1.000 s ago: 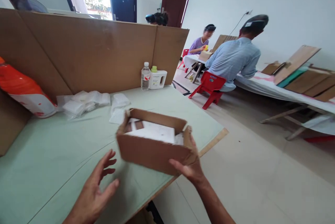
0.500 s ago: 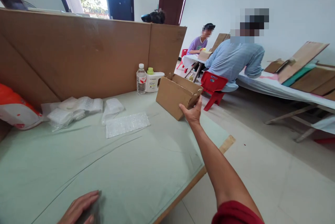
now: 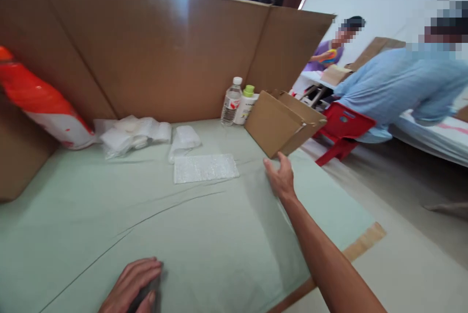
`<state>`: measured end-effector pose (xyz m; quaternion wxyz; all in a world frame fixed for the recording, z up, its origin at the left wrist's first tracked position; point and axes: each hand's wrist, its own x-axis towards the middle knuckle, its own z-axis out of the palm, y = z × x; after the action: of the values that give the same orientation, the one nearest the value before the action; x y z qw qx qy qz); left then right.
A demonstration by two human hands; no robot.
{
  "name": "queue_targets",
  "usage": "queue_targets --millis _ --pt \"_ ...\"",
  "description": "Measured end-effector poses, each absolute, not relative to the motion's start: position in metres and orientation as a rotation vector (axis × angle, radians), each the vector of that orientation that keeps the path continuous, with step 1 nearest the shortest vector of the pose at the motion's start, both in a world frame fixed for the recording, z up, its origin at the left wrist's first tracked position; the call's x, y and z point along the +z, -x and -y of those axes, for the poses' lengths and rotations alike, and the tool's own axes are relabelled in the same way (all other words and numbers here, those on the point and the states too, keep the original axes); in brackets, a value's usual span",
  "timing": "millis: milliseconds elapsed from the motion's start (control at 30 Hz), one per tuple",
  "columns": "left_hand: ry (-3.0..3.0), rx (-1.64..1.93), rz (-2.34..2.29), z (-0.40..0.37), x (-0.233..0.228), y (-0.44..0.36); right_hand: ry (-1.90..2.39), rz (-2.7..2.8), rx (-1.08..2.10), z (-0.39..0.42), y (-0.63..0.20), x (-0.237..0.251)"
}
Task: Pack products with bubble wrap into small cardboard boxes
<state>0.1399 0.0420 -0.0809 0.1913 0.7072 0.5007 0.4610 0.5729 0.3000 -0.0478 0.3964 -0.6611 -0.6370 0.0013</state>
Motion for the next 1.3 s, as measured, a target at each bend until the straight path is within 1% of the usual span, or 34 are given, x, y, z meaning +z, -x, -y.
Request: queue_targets --millis 100,200,300,400,500,633,733,800,933,1067,1167,1300 --pt "-2.041 1.261 -1.301 -0.046 -0.069 -0.138 1.582 1.958 0.138 -0.296 -0.515 -0.05" --pt "-2.026 1.287 -1.234 -0.047 -0.058 -0.137 1.387 2.324 0.229 -0.307 -0.444 -0.046" --pt "-1.969 1.309 -1.25 -0.04 -0.052 -0.13 1.251 2.46 0.184 -0.313 -0.387 -0.047" --pt "-1.938 1.327 -1.328 -0.031 -0.045 -0.109 1.132 2.441 0.092 -0.31 -0.353 -0.049" --pt "-1.908 1.344 -1.543 -0.026 -0.027 -0.067 1.033 2.281 0.009 -0.315 -0.325 -0.033" --pt "-1.941 1.383 -1.991 -0.042 0.016 0.007 0.998 2.018 -0.124 -0.346 -0.266 0.013" --pt "-2.051 1.449 -2.263 -0.076 0.054 0.058 1.01 2.086 -0.147 -0.37 -0.216 0.033" --pt "-2.09 1.443 -2.415 -0.108 0.077 0.088 1.027 2.183 -0.115 -0.374 -0.193 0.03" --pt "-1.956 1.269 -2.685 -0.171 0.103 0.136 0.973 2.285 0.027 -0.34 -0.192 -0.004" --pt "-1.717 1.024 -2.735 -0.204 0.105 0.162 0.961 2.294 0.211 -0.283 -0.229 -0.034" --pt "-1.698 1.076 -2.656 -0.194 0.1 0.16 0.993 2.276 0.319 -0.253 -0.255 -0.037" --pt "-1.884 1.267 -2.383 -0.132 0.091 0.132 1.006 2.241 0.41 -0.233 -0.269 -0.021"
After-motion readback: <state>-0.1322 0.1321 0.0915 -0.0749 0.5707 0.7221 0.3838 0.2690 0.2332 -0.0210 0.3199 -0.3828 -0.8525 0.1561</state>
